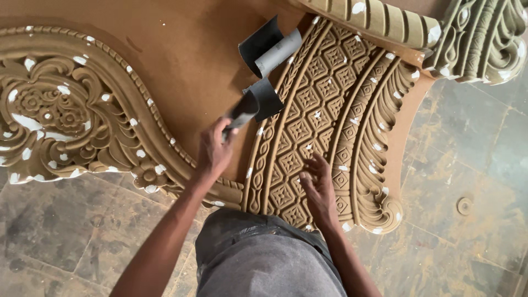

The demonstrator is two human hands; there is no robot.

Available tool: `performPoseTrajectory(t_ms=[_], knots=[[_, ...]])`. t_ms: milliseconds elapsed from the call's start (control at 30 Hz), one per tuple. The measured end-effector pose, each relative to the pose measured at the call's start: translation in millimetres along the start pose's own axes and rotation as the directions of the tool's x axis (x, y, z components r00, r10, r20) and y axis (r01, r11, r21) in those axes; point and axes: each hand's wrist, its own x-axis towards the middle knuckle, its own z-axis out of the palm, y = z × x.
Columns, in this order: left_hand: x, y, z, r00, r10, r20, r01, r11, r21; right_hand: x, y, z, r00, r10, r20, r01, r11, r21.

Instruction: The person sands a large piece of ornate wooden furniture with multiple pieces of sandpaper, using their hands to rub the surface and folding the sandpaper to reach into decorative grooves.

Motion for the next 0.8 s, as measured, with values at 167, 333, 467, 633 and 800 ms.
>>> performPoseTrajectory(t_ms=[167,333,467,633,800], knots=[[-31.7,60.2,-7.9,0.819,-0.193,0.54,0.566,0.423,-0.708,2.5,-16.3,-8.3,0.989,0.03,0.148,-0.063,0.974,0.219],[-45.4,93.6,-8.9,0.648,-0.031,0.761,0.752,0.19,-0.632,4.0,-6.5,-6.8,0.912,-0.042,0.409,-0.302,0.606,0.736],[-43.7,95.4,-14.8,0.629,-0.005,0.777,0.776,0.045,-0.629,1.0,-11.5,-13.2,0.97,0.007,0.243,-0.205,0.564,0.8],[-50.9,86.3,-9.8,0.754,0.126,0.645,0.656,-0.194,-0.729,-4.6,-35.1,-18.1,0.994,0.088,0.058,-0.095,0.508,0.856],[-75.4,121.3,15.0,0.881,0.149,0.45,0.471,-0.385,-0.794,-14.2,-53.0,-2.4,0.991,0.059,-0.122,0.079,0.48,0.874]])
